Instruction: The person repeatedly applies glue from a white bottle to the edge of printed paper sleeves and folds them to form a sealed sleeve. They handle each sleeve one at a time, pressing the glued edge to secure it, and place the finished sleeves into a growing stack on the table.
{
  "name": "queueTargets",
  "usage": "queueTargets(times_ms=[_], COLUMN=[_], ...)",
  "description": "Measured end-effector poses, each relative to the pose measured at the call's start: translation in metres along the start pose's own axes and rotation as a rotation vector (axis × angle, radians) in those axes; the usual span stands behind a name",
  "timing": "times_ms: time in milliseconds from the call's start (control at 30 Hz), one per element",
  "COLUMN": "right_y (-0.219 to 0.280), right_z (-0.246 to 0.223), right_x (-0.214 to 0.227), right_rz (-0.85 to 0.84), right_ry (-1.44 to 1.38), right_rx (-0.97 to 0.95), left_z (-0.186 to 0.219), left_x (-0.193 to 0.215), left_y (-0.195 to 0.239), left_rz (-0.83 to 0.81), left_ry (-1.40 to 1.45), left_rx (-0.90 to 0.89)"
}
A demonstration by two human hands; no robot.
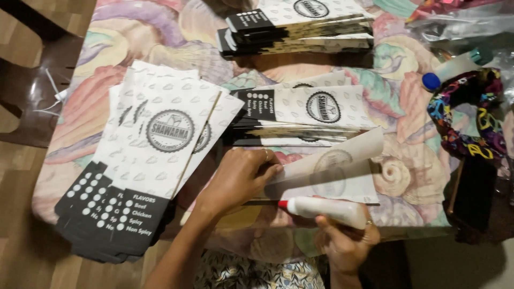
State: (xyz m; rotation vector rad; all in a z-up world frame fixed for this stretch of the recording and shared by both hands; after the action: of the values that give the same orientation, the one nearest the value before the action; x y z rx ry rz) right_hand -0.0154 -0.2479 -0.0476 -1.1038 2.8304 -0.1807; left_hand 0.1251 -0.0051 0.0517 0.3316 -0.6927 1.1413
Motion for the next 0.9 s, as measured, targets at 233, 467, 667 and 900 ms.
queueTargets(times_ms=[233,467,667,900], right_y=[0.028,-0.018,-0.125,-0.146], right_z=[-0.037,0.022,-0.024,-0.048], right_x=[-0.064,0.001,0.079,0.078], right_rz=[-0.223,-0.138,0.111,-0.047], right_ry=[-0.016,0.305,-0.094,0.662], right_rx=[0.025,0.016,0.106,0.261], left_z=[-0.008,-0.001,0.029,0.031], left_x=[-0.003,-0.018,-0.041,-0.069], left_y=[-0.003,0.015,0.057,0.076], left_rz=[0.003,0.018,0.203,0.154], left_ry=[-0.006,-0.097,-0.21,-0.513], left_rx=[-0.024,-0.002,-0.316,-0.452])
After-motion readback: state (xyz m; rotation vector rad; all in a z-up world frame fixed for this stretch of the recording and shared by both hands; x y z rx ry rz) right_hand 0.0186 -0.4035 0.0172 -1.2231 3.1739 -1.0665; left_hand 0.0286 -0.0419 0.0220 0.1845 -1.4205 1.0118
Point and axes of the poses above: each hand's wrist, its own y-axis away from the middle knuckle, its own x-axis out of the back of the hand, z = x × y, the point moved 6 cm from there along -y, towards the middle knuckle, and after that the axes turned 5 degrees about z, right-handed, at the moved point
